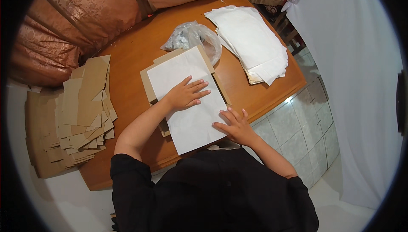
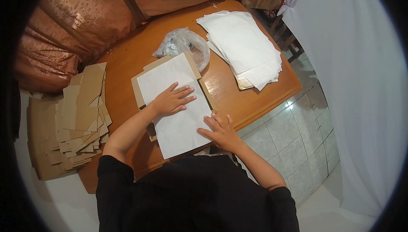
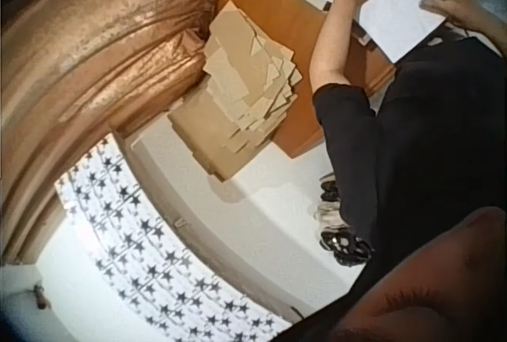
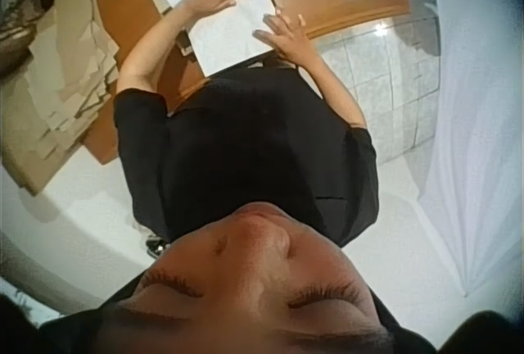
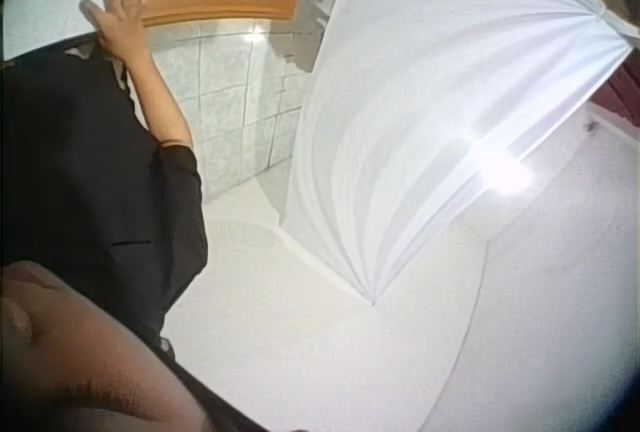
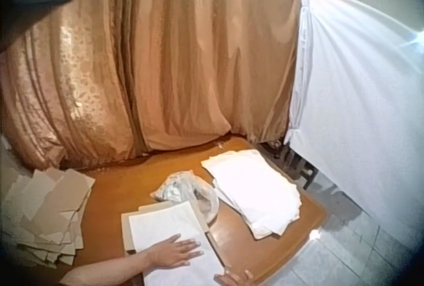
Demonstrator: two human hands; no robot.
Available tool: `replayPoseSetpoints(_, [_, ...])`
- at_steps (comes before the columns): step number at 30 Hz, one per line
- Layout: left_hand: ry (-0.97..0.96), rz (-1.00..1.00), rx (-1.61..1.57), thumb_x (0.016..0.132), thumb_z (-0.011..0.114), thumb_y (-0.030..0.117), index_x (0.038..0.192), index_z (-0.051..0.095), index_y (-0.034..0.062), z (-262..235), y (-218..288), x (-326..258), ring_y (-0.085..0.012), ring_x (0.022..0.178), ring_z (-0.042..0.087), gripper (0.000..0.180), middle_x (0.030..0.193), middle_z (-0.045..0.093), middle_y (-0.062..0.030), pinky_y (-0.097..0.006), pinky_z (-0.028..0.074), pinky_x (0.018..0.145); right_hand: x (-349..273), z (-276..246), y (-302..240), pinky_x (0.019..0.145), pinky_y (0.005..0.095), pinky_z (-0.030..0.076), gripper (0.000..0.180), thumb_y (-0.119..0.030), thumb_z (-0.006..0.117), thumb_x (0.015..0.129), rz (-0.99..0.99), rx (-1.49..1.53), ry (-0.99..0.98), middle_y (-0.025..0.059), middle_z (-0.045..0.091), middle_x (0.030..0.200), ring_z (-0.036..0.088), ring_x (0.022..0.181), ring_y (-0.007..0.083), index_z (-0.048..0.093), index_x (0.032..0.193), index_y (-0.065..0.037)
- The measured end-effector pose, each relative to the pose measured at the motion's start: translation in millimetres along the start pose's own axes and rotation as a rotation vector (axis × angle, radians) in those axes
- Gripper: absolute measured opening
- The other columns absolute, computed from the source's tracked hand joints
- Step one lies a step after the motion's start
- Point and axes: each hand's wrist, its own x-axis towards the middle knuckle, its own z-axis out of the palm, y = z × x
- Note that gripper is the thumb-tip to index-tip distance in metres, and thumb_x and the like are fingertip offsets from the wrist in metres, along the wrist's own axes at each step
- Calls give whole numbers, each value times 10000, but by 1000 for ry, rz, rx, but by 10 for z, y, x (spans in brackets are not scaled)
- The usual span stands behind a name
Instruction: The recorder folds flat cardboard into shoe boxes, inserts tissue paper inside, and stacks the completed boxes on a shelf.
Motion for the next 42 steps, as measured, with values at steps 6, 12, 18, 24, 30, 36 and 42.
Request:
replayPoseSetpoints(6, [-54, 55, -57, 957, 314, 422, 1392, 354, 243, 248, 95, -61, -222, 1360, 262, 472, 1467, 297, -64, -498, 158, 1102, 101, -242, 25, 934, 577, 229, 348, -138, 741, 598, 76, 58, -20, -56, 520, 1201, 375, 1244, 217, 652, 911, -262])
replayPoseSetpoints(12, [-184, 70, -255, 962, 316, 400, 1406, 334, 224, 614, 6, -67, -299, 1374, 206, 478, 1486, 222, -126, -482, 134, 1116, 193, -336, -26, 949, 572, 207, 263, -165, 725, 652, 64, 101, 17, -40, 553, 1129, 422, 1205, 200, 662, 899, -234])
replayPoseSetpoints(18, [-122, 148, -557, 935, 405, 257, 1380, 376, 165, 901, -120, -90, -382, 1354, 205, 455, 1468, 223, -193, -489, 155, 1111, 388, -393, -20, 957, 562, 189, 198, -171, 696, 724, 75, 117, 107, -22, 562, 1099, 463, 1158, 214, 655, 912, -218])
replayPoseSetpoints(24, [-270, 92, -504, 962, 296, 259, 1367, 372, 115, 331, 314, 103, -354, 1350, 235, 436, 1436, 285, -194, -525, 210, 1084, 527, -465, 67, 958, 569, 197, 175, -197, 662, 763, 115, 207, 11, -14, 576, 1059, 492, 1111, 176, 650, 937, -197])
replayPoseSetpoints(30, [-527, 140, -106, 854, 451, 309, 1343, 410, 108, 642, 243, -27, -318, 1370, 214, 531, 1461, 263, -169, -492, 88, 1123, 643, -410, 63, 971, 584, 202, 245, -211, 642, 794, 149, 287, -131, -5, 581, 1031, 505, 1083, 172, 617, 1036, -182])
replayPoseSetpoints(36, [-132, 5, -730, 795, 540, 175, 1328, 408, 25, 720, 112, -123, -365, 1354, 224, 569, 1434, 285, -204, -401, 162, 1127, 728, -330, 83, 971, 593, 205, 469, -200, 669, 756, 182, 263, -14, 29, 529, 1148, 473, 1137, 201, 522, 1201, -192])
replayPoseSetpoints(42, [-117, 1, -171, 797, 576, 173, 1330, 438, 151, 272, 151, -275, -271, 1345, 278, 550, 1430, 331, -137, -433, 198, 1107, 871, -394, 35, 963, 596, 202, 565, -174, 700, 702, 155, 246, 34, 50, 449, 1256, 405, 1213, 253, 500, 1229, -211])
